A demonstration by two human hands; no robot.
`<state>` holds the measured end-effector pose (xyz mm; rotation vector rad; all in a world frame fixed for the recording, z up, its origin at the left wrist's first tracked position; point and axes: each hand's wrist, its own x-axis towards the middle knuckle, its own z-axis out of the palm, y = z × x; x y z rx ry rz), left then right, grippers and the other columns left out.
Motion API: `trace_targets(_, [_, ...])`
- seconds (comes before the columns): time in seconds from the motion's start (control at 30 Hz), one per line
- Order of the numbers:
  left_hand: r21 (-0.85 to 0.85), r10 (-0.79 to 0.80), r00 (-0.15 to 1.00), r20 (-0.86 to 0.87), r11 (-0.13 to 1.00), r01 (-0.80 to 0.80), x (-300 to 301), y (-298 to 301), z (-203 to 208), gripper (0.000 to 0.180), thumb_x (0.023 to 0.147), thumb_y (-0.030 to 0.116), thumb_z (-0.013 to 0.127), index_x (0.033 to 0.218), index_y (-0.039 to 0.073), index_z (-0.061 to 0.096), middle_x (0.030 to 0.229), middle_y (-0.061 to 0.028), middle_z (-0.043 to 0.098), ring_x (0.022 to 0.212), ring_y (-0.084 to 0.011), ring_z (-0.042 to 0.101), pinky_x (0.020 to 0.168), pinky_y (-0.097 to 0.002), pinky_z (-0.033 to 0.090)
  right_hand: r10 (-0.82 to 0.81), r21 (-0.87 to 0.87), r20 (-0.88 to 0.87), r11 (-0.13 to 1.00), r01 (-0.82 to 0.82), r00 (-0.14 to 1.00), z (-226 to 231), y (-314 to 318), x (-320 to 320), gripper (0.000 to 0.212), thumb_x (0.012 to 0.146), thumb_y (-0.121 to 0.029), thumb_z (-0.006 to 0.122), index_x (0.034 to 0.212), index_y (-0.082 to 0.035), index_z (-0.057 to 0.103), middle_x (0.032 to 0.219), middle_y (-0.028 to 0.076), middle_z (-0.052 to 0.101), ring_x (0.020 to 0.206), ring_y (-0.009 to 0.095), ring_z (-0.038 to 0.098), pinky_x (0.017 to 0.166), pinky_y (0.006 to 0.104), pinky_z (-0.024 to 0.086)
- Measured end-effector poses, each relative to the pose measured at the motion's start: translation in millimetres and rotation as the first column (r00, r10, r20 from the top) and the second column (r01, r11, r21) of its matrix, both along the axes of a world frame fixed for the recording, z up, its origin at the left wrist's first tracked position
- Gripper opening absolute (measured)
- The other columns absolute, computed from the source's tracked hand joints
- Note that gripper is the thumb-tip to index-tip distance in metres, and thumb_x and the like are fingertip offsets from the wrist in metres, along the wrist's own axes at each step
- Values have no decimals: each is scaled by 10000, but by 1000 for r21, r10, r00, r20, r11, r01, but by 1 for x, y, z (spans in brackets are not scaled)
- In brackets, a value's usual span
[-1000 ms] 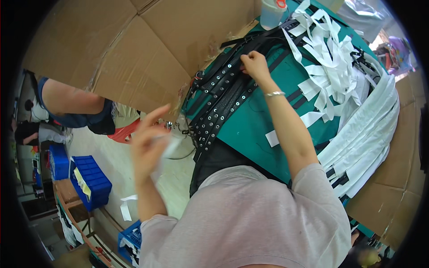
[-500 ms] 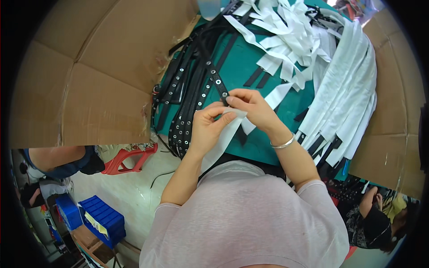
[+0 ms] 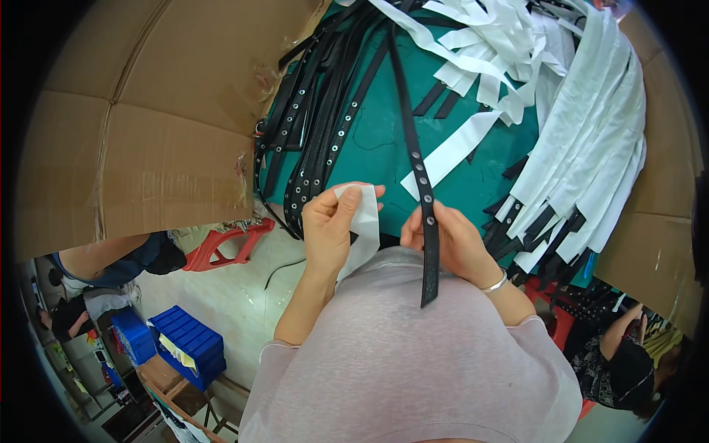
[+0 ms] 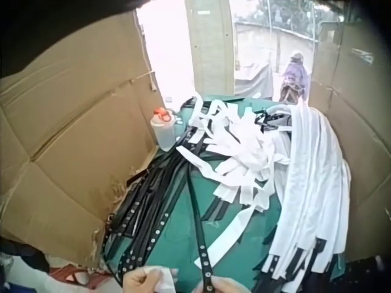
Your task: Wrapping black industrial straps with white protective paper covers at a factory workstation.
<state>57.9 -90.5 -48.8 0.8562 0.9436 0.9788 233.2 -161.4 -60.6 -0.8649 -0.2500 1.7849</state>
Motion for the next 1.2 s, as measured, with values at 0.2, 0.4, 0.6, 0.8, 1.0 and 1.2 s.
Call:
trace_targets(0.2, [193,30,986,-165,981,3,-8,-3,-9,112,815,48,671,872,-47,672,838,-150,687,763,-174,662,711,-255,523,435,174,-23,889,-425,900,14,-12,34,188,898,-162,557,956,-7,467,893,247,652,582,137,643,447,190,466])
trace_targets(0.4, [229,61,972,-227,973,-8,1,-9,-2,128,718,-93,706,829,-36,680,807,-143,685,749,-153,656,706,-243,526,3,216,234,975,-55,972,46,6,29,276,794,4,599,990,-14,406,827,253,651,557,205,649,512,270,533])
trace_targets(0.6, [235,44,974,-221,972,9,3,-11,0,111,728,-107,687,820,-48,667,839,-138,676,761,-152,653,704,-252,544,-271,535,593,836,-120,758,45,33,17,121,903,8,507,987,20,420,902,214,651,721,206,670,624,257,552])
trace_targets(0.8, [217,48,970,-239,976,5,2,-12,2,115,743,-111,669,843,-55,664,831,-110,661,741,-138,643,665,-250,562,-242,526,718,803,-281,653,47,41,8,114,892,0,537,969,36,461,873,162,663,723,176,670,626,246,548])
trace_targets(1.0, [221,36,957,-287,975,30,0,-12,-5,135,746,-118,659,853,-38,674,790,-59,654,684,-70,595,619,-213,530,-294,514,801,785,-346,522,47,44,1,128,854,-2,594,942,42,512,833,116,673,708,142,672,610,225,533])
trace_targets(1.2, [218,-92,933,-349,960,176,-10,-9,-3,136,807,48,684,924,-22,692,773,-36,670,668,-41,562,589,-173,452,-293,439,884,786,-435,363,50,50,9,156,803,-65,679,918,13,608,754,49,642,641,83,593,569,207,460])
